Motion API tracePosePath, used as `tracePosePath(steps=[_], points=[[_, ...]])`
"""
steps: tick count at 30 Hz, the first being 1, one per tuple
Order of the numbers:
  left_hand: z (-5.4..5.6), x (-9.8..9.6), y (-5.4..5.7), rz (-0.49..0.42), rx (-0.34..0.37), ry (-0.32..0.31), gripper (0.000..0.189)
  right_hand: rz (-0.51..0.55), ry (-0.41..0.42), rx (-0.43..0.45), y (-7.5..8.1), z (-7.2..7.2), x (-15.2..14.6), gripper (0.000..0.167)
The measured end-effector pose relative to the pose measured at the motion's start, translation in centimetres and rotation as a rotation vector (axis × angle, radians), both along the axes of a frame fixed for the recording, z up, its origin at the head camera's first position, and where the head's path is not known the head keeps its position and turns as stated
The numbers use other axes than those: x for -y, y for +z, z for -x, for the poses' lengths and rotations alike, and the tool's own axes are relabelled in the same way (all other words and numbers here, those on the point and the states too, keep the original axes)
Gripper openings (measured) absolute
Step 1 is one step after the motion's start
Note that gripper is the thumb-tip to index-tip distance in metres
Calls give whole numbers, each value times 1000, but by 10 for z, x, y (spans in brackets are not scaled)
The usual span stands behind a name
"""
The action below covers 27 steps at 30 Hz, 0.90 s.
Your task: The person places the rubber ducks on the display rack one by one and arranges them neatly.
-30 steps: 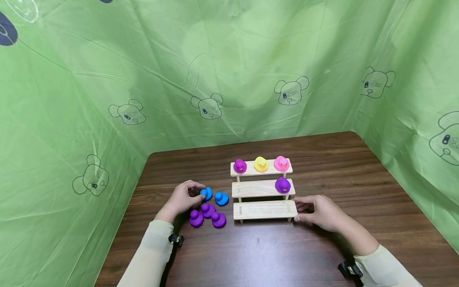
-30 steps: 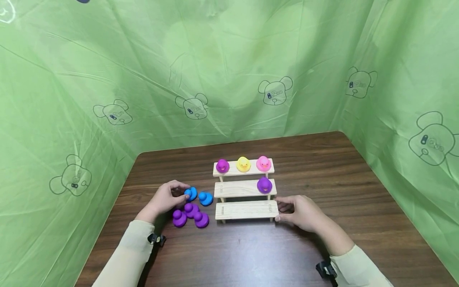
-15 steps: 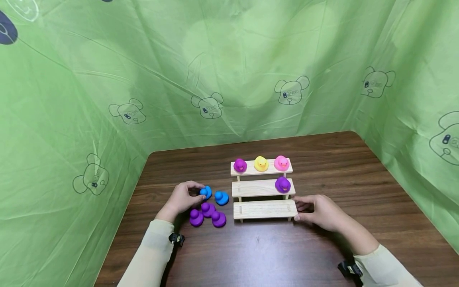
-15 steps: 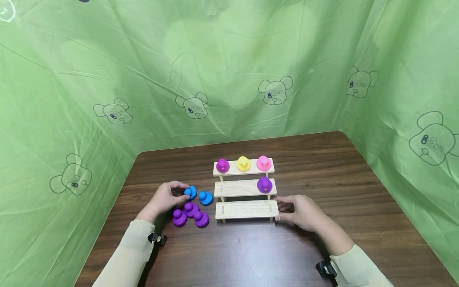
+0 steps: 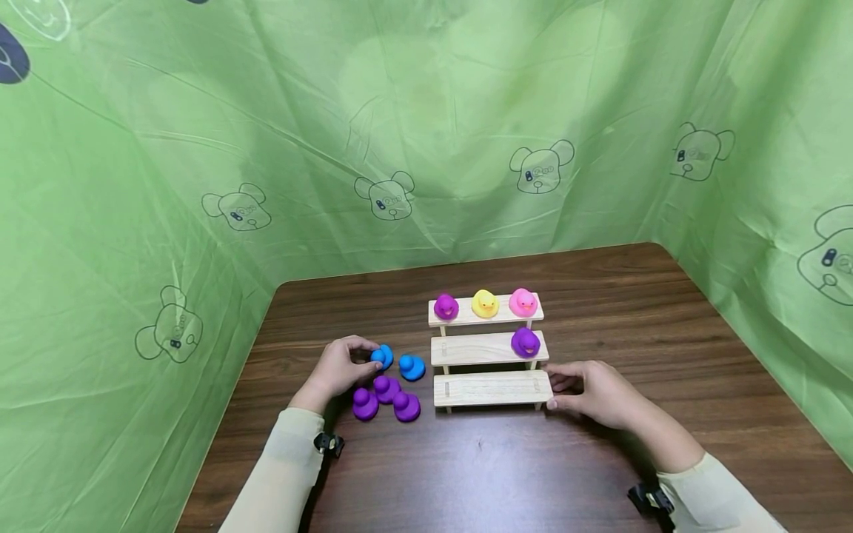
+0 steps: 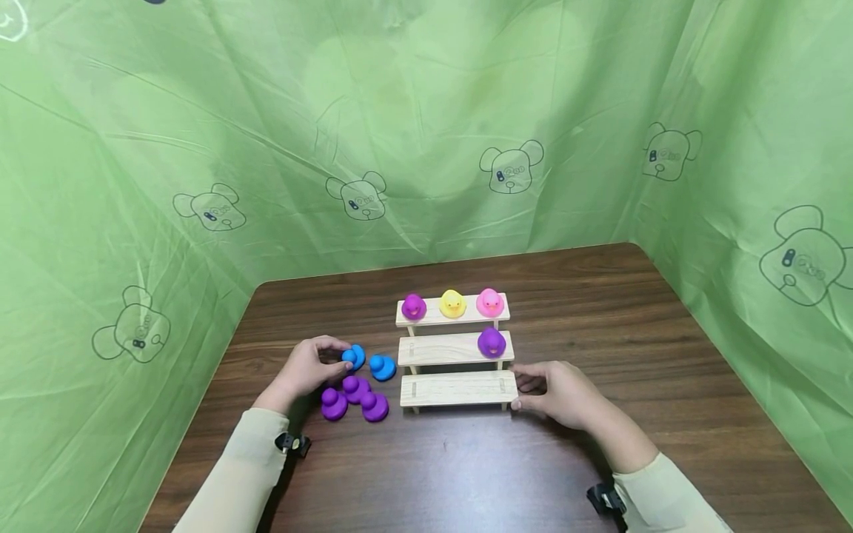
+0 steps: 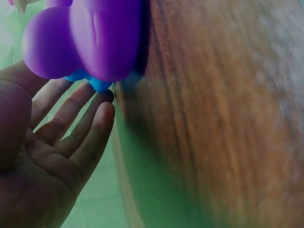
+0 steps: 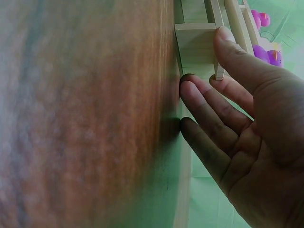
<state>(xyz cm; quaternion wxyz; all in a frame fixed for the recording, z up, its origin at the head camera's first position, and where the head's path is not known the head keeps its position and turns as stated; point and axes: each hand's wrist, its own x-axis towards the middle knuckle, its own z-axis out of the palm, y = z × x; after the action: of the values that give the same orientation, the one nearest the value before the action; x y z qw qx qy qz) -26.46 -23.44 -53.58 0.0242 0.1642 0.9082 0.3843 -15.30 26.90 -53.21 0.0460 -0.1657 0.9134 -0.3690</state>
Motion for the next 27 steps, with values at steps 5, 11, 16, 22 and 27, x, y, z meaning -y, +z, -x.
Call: tracePosePath(steps=[5,11,16,22,27], points=[[-2,0,1,-9,-11,22,26,0,1,-6,0,0,0,65],[-5,-2,1,-15,-44,90,27,5,11,-8,0,0,0,65],[-8,-4,1,-34,-53,125,29,5,20,-8,0,1,0,66],[-14,-9,8,-81,-97,143,29,8,22,-3,-1,1,0,66],[-18,-16,17,-114,-168,152,28,4,12,-4,0,0,1,65]])
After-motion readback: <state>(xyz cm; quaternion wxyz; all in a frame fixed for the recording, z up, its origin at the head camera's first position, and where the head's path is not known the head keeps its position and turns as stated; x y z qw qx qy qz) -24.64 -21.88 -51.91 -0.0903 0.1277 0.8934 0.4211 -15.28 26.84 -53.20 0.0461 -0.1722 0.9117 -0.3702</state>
